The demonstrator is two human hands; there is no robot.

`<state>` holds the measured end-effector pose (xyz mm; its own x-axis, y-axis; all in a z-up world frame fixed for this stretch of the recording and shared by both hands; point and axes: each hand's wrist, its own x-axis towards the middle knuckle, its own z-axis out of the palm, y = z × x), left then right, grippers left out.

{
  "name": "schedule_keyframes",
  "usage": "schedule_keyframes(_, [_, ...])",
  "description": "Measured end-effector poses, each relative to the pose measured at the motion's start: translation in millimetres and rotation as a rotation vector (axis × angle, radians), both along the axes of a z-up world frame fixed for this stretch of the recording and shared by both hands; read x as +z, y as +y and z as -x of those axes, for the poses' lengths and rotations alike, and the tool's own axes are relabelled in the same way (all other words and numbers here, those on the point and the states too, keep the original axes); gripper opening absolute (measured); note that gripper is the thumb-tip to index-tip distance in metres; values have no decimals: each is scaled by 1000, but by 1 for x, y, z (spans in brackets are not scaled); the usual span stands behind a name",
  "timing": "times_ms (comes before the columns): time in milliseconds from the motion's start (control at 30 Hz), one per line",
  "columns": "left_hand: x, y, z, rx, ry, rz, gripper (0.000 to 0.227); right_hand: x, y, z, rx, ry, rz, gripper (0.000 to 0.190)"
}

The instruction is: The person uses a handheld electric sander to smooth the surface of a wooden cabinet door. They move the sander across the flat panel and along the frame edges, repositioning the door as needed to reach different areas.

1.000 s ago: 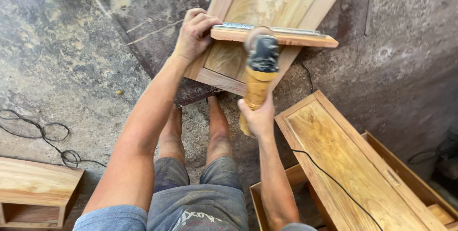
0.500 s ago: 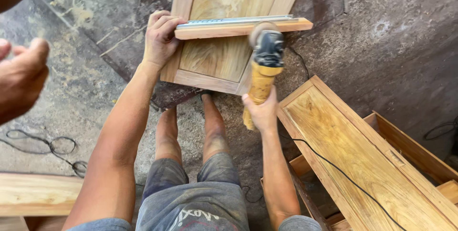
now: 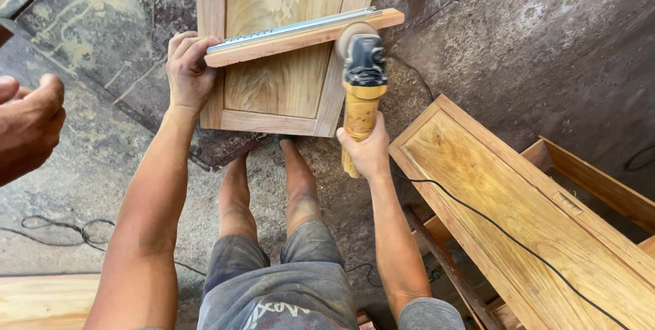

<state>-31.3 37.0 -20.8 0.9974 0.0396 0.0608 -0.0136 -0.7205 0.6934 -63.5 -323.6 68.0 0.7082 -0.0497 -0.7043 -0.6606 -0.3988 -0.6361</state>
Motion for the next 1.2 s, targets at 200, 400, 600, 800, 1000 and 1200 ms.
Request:
schedule_keyframes(200, [4,-8,-4,19,-5,-35,36,3,30,-5,179,28,-64,67])
schedule_keyframes(400, [-1,-5,3,36,-3,-43,33,-10,-36,-21,-18,8,-9,61])
schedule_keyframes(600, [10,-3,2,122,5,68,40,-7,-119,-9,-302,-228,-196,43])
schedule_keyframes(800, [94,35,-26,-1052,128,-760,63,9,-135,55,-367,-218,-262,39])
schedule_keyframes(1000, [106,88,-59,-1908,71,-1885,77,8,-105,86,-285,-132,-329,36])
schedule_keyframes(1200, [64,173,28,-3258,-162,-3036,66,2,-68,103,-178,-80,-268,45])
